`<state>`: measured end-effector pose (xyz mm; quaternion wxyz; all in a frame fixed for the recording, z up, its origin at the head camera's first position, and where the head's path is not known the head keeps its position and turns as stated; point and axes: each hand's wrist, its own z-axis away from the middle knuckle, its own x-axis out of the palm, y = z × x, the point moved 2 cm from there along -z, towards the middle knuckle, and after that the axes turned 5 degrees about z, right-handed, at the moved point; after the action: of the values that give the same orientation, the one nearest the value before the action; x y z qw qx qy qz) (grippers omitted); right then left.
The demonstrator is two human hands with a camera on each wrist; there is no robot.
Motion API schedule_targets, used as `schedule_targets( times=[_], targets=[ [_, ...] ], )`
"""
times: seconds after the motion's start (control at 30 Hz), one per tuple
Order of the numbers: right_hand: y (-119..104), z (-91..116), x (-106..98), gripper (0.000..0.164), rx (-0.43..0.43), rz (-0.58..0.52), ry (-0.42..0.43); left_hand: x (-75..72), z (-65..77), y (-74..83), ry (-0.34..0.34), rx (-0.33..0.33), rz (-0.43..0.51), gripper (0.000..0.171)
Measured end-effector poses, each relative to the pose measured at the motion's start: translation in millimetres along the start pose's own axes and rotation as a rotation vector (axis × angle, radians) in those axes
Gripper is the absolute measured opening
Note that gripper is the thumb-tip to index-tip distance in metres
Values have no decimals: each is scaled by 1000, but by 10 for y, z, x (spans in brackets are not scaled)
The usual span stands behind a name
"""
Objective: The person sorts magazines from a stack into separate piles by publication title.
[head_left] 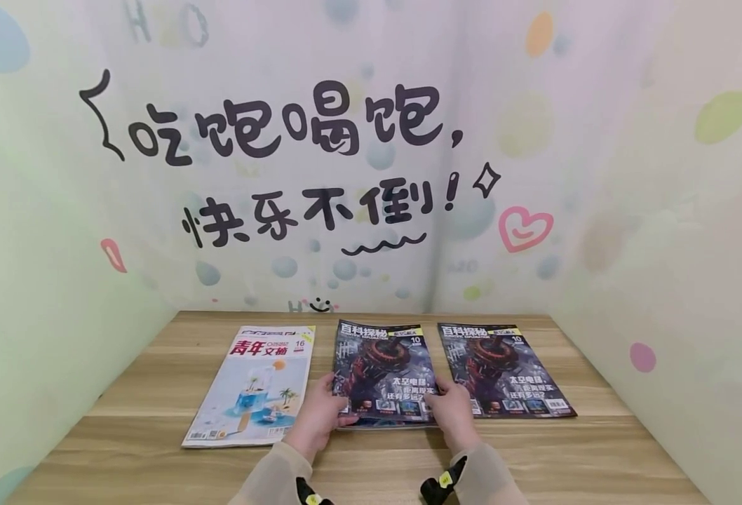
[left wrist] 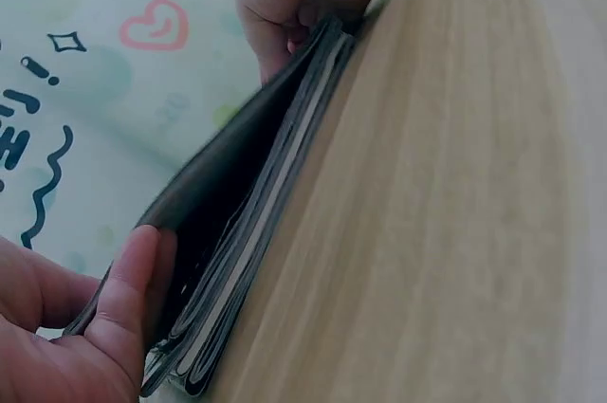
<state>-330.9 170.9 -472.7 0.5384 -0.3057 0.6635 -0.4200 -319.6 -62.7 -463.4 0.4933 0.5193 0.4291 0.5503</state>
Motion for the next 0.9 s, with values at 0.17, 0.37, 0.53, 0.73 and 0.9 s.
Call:
schedule_targets(
  times=[0.17, 0.37, 0.53, 0.73, 0.9],
  targets=[
    [-27, 0, -16, 54, 32, -50, -12, -25, 11, 6, -35, -34, 137, 72],
    [-81, 14, -33, 53, 25, -50, 8, -34, 29, 13, -39, -50, 229, 70],
    [-106, 14, -47, 51, 20, -34, 50, -32, 33, 14, -24, -65, 268, 68],
    [-125, 28, -64, 50, 6, -22, 64, -30, 32, 8, 0, -77, 303, 65],
    [-131, 39, -76, 50, 20, -27, 68, -32, 30, 11, 14, -90, 322, 66]
  ],
)
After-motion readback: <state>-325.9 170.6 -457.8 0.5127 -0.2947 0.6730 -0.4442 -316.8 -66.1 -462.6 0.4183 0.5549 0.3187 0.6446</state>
